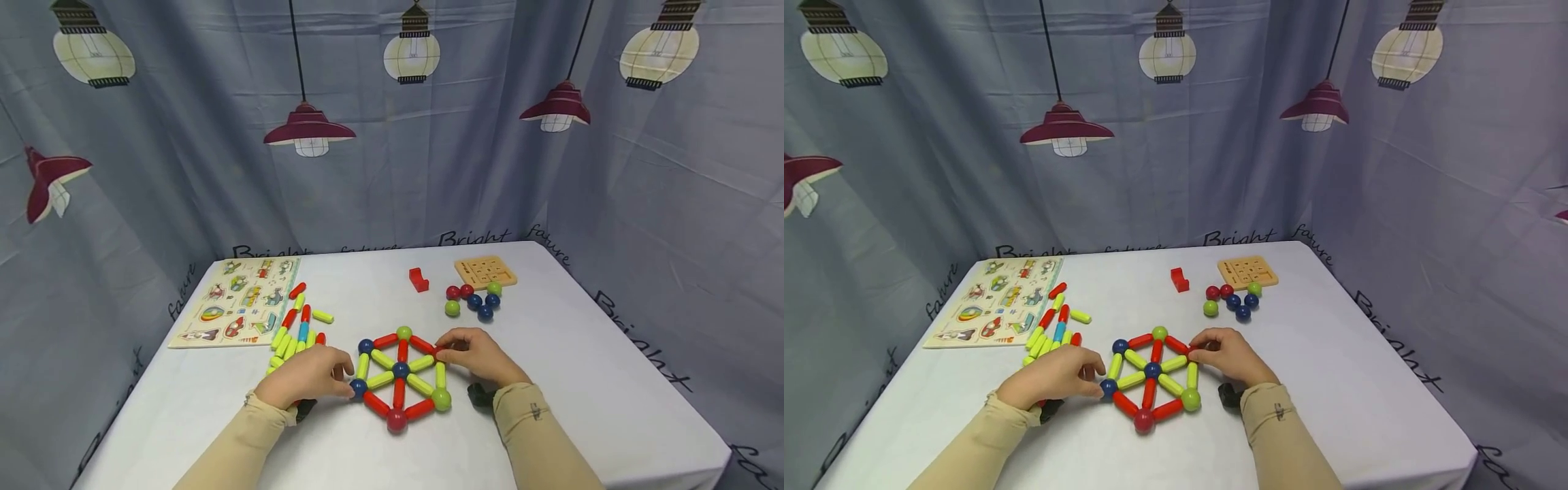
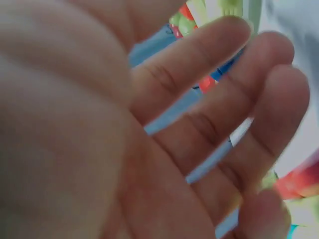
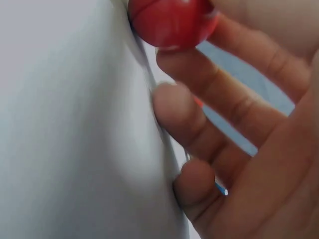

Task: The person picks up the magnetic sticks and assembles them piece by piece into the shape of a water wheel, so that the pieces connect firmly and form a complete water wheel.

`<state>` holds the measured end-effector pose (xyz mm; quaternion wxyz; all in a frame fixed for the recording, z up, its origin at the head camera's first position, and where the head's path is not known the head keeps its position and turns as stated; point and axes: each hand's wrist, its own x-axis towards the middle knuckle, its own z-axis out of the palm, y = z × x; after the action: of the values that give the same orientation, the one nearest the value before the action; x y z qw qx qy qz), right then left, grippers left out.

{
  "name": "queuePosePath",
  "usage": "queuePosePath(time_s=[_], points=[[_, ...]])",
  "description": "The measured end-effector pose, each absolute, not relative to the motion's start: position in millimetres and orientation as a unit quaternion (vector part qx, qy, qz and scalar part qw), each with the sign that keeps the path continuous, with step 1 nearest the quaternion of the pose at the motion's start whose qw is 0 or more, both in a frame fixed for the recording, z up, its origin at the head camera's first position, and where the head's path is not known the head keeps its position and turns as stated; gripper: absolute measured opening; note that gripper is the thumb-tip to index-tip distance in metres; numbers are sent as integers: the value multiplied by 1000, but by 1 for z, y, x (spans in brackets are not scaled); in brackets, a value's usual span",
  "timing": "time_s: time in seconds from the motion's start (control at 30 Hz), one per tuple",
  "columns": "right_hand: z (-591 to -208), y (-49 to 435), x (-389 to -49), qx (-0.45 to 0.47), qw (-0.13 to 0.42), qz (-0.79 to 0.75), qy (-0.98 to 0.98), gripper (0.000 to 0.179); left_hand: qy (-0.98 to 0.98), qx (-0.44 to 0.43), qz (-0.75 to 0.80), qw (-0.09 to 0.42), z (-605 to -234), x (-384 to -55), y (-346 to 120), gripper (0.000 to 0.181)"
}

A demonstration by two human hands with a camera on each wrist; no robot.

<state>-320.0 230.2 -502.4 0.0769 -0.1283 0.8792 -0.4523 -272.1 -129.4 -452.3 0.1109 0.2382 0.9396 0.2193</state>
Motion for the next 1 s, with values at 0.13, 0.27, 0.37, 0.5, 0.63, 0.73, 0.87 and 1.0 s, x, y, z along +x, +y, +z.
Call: queuePosePath(time_s=[0.13,0.27,0.37,0.5,0.63,0.73,0.87,1.0], points=[[-508,220,-323,-123,53,-434,891,22,960,189,202,50,-458,-273,-144,32],[-511,210,-323,-111,43,-429,895,24,978,144,150,-36,-466,-272,-157,26],[-515,205,-322,-108,43,-429,896,24,980,138,133,-55,-474,-269,-164,29],[-520,201,-323,-111,51,-427,896,24,980,127,150,-29,-479,-266,-166,40],[-520,206,-323,-119,50,-423,897,24,983,102,155,-8,-478,-266,-161,43],[-517,216,-321,-112,41,-423,898,24,980,114,164,-4,-475,-271,-153,43],[-513,226,-320,-104,35,-424,899,26,973,151,175,0,-471,-278,-145,46],[-511,225,-324,-112,45,-428,896,30,973,160,164,1,-471,-281,-149,46]])
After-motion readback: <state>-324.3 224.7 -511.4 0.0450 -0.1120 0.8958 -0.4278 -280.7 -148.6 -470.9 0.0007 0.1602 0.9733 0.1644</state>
